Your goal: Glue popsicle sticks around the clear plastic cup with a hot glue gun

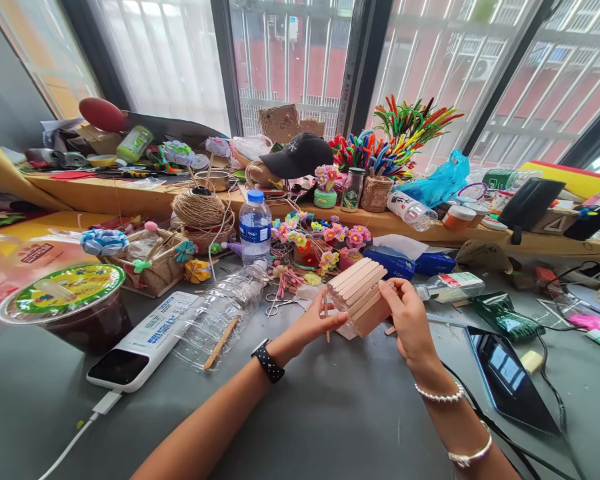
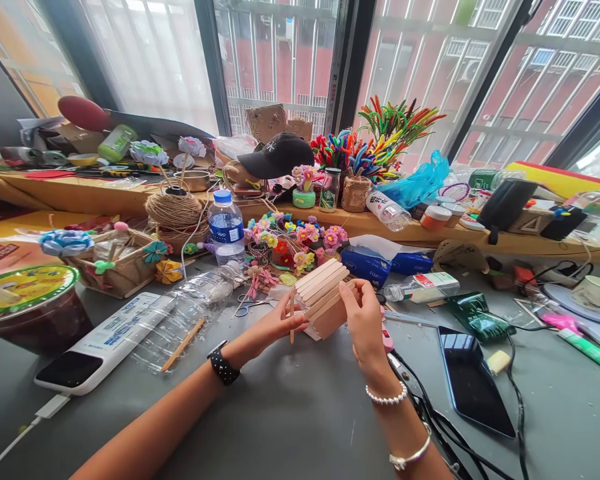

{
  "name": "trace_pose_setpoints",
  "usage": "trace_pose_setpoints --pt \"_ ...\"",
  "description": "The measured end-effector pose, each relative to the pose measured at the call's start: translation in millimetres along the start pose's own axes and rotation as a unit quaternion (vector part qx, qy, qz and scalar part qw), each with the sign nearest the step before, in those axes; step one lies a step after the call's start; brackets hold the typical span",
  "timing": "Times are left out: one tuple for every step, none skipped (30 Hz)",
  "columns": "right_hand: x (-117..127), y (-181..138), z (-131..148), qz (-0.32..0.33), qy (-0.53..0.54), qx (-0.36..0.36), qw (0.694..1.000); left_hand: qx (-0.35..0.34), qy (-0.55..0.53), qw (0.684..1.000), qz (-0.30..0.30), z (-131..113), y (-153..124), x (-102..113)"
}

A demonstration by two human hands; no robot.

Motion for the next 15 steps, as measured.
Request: trace_pose_setpoints --pt "-1.2 -0.9 0.7 0.007 -0.002 0.002 1.0 0.004 0.005 1.0 -0.01 0.4 0.4 0.8" --pt "-2.6 -1.8 1.1 0.015 -0.002 0.005 1.0 0.007 0.009 1.0 -0.019 0.6 0.8 1.7" --pt "-3.9 -2.5 1.1 0.023 0.001 0.009 1.0 0.008 0.013 1.0 -0.027 0.8 1.2 2.6" --pt "-5.2 -2.9 0.7 0.028 0.007 0.013 0.999 0.008 0.013 0.999 -0.033 0.9 1.6 3.3" --pt "-6.2 -3.1 -0.1 0.032 0.015 0.017 0.999 0.009 0.013 0.999 -0.035 1.1 2.1 3.9" --pt "-7.0 -3.0 -1.4 0.034 0.022 0.019 0.999 0.012 0.011 0.999 -0.036 1.4 2.5 4.4" --pt "-7.7 -2.7 -3.0 0.035 0.027 0.019 0.999 0.015 0.008 0.999 -0.036 1.7 2.8 4.8" --pt "-8.2 -2.2 -4.6 0.036 0.03 0.017 0.999 0.019 0.005 0.999 -0.038 1.9 3.0 5.2" --pt "-8.7 -1.7 -6.2 0.038 0.032 0.015 0.999 0.022 0.002 0.999 -0.039 1.8 2.9 5.4" --pt "-9.0 -1.2 -7.4 0.039 0.036 0.012 0.999 0.022 0.0 0.999 -0.04 1.3 2.7 5.4" --pt "-9.3 -0.8 -8.3 0.04 0.04 0.01 0.998 0.021 -0.002 0.999 -0.038 0.5 2.3 5.1" --pt "-9.4 -0.4 -8.9 0.04 0.043 0.009 0.998 0.018 -0.005 0.999 -0.035 -0.7 1.7 4.5" --pt "-9.5 -0.2 -9.2 0.04 0.047 0.008 0.998 0.015 -0.008 0.999 -0.032 -1.8 1.1 3.9" --pt "-9.6 -0.1 -9.3 0.04 0.051 0.006 0.998 0.014 -0.012 0.999 -0.028 -2.9 0.5 3.3" --pt "-9.8 -0.1 -9.4 0.04 0.053 0.003 0.998 0.013 -0.014 1.0 -0.025 -3.8 0.0 2.8"
Point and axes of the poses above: each hand's wrist, its own y-axis towards the middle knuckle, its own x-axis out of the back of the hand, z = x × y, the point moved 4 cm from there along y, towards the middle knuckle, and after that the axes turned 2 degrees about -z, right-handed, at the moved point
